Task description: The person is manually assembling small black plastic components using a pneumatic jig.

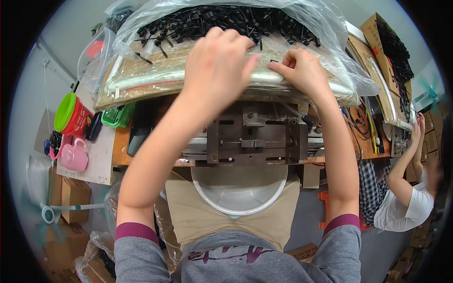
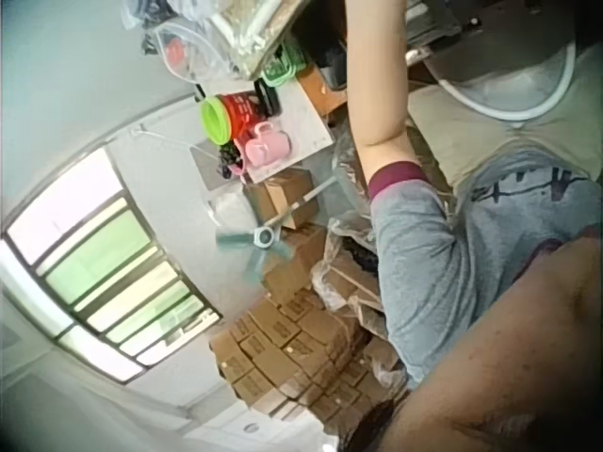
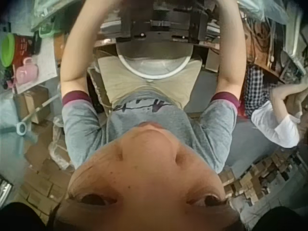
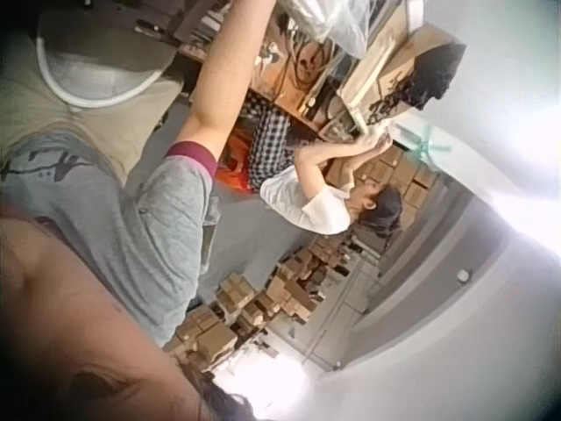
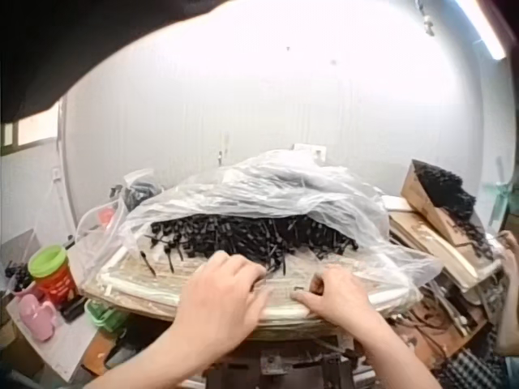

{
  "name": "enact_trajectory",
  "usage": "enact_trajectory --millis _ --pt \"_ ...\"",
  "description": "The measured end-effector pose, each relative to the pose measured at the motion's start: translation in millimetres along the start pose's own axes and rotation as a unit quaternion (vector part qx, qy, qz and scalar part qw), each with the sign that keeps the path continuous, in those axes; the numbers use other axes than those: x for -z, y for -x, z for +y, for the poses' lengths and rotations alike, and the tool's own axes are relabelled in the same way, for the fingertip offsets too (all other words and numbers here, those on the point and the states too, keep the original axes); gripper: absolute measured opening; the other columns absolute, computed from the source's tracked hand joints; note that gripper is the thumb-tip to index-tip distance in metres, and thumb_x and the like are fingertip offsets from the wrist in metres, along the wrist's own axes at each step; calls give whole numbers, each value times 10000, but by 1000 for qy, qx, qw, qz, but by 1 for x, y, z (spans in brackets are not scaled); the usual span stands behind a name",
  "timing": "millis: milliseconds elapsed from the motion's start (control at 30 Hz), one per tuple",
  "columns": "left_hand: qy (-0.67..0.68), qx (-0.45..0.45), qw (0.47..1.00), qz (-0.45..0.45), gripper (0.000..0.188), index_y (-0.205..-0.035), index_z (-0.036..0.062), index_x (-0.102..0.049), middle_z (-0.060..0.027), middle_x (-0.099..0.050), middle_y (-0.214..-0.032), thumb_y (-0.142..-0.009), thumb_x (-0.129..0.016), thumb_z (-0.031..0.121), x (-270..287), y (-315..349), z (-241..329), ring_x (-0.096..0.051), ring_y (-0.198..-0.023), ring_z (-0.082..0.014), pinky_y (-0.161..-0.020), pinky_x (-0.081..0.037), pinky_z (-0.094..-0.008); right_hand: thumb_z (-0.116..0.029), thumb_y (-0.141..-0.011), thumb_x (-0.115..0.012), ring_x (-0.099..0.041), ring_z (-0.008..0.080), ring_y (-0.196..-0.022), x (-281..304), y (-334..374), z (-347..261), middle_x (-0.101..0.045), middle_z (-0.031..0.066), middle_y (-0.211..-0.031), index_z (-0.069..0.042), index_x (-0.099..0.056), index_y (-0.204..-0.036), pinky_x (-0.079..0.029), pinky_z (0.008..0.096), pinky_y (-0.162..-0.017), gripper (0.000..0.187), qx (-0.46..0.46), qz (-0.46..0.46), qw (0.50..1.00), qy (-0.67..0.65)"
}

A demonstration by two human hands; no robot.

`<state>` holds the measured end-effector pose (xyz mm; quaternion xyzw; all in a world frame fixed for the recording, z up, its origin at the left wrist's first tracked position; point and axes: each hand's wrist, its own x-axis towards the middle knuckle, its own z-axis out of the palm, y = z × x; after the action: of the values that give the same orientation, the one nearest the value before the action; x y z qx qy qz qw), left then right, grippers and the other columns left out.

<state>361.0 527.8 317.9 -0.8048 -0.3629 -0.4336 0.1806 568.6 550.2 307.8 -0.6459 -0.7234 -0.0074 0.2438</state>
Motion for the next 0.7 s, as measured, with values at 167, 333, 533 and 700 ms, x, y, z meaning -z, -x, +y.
enact_trajectory --millis 167,333,533,700 --pt "-111 115 957 -242 285 -955 76 -702 -82 -672 -894 -764 -715 288 -39 -20 -37 -631 -911 -257 -773 -505 -362 -438 -719 -744 -606 277 -779 -7 20 -5 -593 93 -774 -23 -627 -732 -477 383 -714 431 63 92 993 -36" --pt "3 106 971 -214 233 -927 75 -714 -127 -691 -826 -754 -702 230 -38 -9 -38 -663 -810 -297 -739 -518 -379 -338 -730 -758 -588 262 -790 -5 37 -4 -581 88 -799 -26 -637 -779 -475 364 -709 338 83 139 984 -71" --pt "9 60 981 -183 237 -955 86 -709 -135 -683 -827 -743 -669 183 -29 -4 -44 -655 -815 -308 -746 -515 -378 -39 -713 -753 -626 274 -927 10 113 -30 -610 126 -1035 -12 -663 -944 -523 334 -758 249 205 121 957 -166" --pt "-33 24 975 -218 221 -953 69 -717 -140 -694 -839 -762 -652 160 -29 -12 -44 -675 -800 -282 -729 -534 -372 35 -702 -719 -637 318 -954 -11 179 -40 -588 203 -1167 41 -617 -966 -541 355 -792 283 221 10 956 -193"
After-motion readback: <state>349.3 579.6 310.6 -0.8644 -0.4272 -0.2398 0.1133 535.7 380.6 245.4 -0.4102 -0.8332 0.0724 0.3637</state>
